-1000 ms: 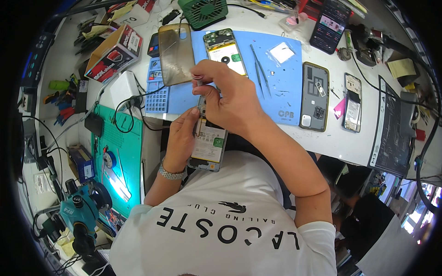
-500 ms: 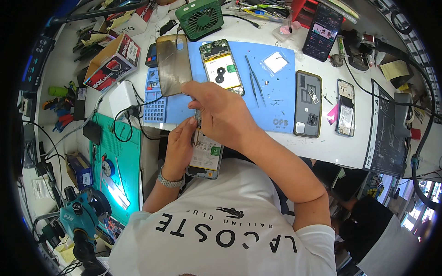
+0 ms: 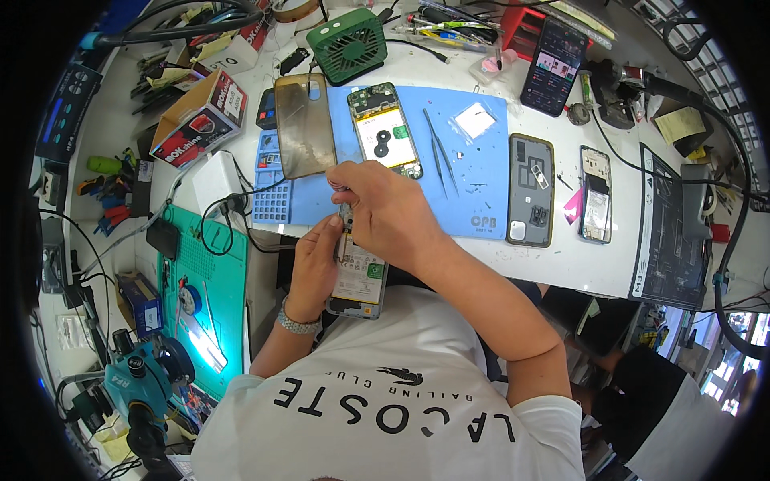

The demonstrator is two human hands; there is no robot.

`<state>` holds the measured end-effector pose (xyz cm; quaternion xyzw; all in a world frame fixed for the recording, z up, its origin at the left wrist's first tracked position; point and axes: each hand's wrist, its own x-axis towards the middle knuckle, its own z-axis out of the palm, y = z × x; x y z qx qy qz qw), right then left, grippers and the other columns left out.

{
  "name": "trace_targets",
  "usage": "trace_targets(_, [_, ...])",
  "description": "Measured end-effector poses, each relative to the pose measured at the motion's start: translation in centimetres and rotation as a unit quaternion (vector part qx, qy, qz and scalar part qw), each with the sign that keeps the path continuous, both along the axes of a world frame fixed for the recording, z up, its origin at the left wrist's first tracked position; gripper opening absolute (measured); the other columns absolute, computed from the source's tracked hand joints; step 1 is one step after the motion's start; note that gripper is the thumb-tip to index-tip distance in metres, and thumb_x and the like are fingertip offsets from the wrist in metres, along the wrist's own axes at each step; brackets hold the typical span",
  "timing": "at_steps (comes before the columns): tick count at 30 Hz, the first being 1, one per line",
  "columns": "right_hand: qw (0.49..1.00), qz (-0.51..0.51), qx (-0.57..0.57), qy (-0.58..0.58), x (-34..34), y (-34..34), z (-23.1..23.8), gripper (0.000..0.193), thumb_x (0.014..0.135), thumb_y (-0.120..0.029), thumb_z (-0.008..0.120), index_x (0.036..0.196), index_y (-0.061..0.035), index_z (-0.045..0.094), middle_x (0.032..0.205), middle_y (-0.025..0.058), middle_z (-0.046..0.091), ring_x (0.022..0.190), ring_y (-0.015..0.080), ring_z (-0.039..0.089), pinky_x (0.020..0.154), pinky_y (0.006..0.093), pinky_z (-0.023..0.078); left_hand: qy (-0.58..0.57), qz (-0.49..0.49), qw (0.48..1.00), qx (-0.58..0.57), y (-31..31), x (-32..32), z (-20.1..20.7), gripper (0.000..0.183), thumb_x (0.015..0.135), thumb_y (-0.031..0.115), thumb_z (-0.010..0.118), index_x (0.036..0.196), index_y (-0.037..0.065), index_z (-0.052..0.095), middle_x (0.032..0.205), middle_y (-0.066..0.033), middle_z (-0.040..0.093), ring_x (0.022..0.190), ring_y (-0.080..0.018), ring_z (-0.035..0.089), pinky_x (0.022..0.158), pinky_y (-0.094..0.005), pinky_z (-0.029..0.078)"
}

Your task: The person uses a precision screwdriver to remove screws from a disassembled smartphone and then uses a small brush to clean the interior components. The person handles the phone and tools directly on a cluttered workbench.

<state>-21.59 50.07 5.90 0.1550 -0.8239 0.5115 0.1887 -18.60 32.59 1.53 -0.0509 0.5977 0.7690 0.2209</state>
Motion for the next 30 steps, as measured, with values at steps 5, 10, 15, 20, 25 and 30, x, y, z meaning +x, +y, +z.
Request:
trace_targets(5, [0.998,-0.022,-0.058,0.012,0.2,-0.1,-0.6,0.039,0.092,0.010,0.061,0.128,-0.0026,0.057,0.101,0.0143,0.069,0.088,0.0247,0.073,0.075,0.0356,0.060,-0.006,-0.008,1.000,0.009,0.0,0.0,0.6,0.038,0.113,0.026,0.051,0.128,-0.004,0.068,0.107,-0.0042,0.075,0.090,-0.0056,0.066,0.080,-0.0217,0.052])
trace_targets(10, [0.990,-0.128,-0.060,-0.021,-1.6,1.1,0.8,0.062,0.094,0.002,0.063,0.149,0.0058,0.035,0.113,0.0277,0.062,0.099,0.0334,0.066,0.082,0.0443,0.054,-0.030,-0.006,0.999,0.014,0.0,0.2,1.4,0.038,0.114,0.026,0.049,0.129,-0.003,0.067,0.106,-0.0037,0.075,0.090,-0.0052,0.066,0.081,-0.0225,0.053])
trace_targets(15, [0.945,-0.178,0.254,-0.108,-2.9,1.5,1.0,0.096,0.084,-0.026,0.086,0.151,0.0114,0.030,0.109,0.0304,0.063,0.100,0.0407,0.061,0.090,0.0495,0.048,-0.026,0.003,0.999,0.020,-0.8,0.5,1.0,0.039,0.114,0.026,0.050,0.129,-0.004,0.068,0.107,-0.0048,0.076,0.090,-0.0065,0.068,0.081,-0.0228,0.055])
trace_targets(20, [0.904,-0.179,0.320,-0.221,-4.3,0.4,1.4,0.106,0.077,-0.029,0.091,0.151,0.0126,0.028,0.108,0.0323,0.063,0.102,0.0428,0.061,0.091,0.0505,0.049,-0.018,0.025,0.999,0.026,-1.6,0.3,1.7,0.038,0.113,0.026,0.050,0.129,-0.004,0.068,0.108,-0.0061,0.076,0.091,-0.0074,0.069,0.081,-0.0237,0.056])
trace_targets(25, [0.914,-0.229,0.267,-0.201,-5.1,0.8,1.0,0.095,0.078,-0.026,0.089,0.144,0.0160,0.036,0.108,0.0324,0.064,0.103,0.0452,0.062,0.094,0.0497,0.050,-0.010,0.041,0.999,0.013,-1.7,0.0,2.0,0.038,0.113,0.025,0.048,0.128,-0.004,0.068,0.107,-0.0067,0.077,0.088,-0.0084,0.071,0.079,-0.0242,0.057])
trace_targets(30, [0.909,-0.231,0.177,-0.298,-6.8,2.3,1.7,0.048,0.080,-0.026,0.086,0.098,0.0126,0.063,0.092,0.0301,0.071,0.088,0.0433,0.072,0.083,0.0489,0.057,-0.019,0.031,0.999,0.028,-2.1,-0.1,2.0,0.038,0.113,0.026,0.048,0.126,-0.003,0.069,0.105,-0.0067,0.077,0.087,-0.0090,0.072,0.077,-0.0244,0.058])
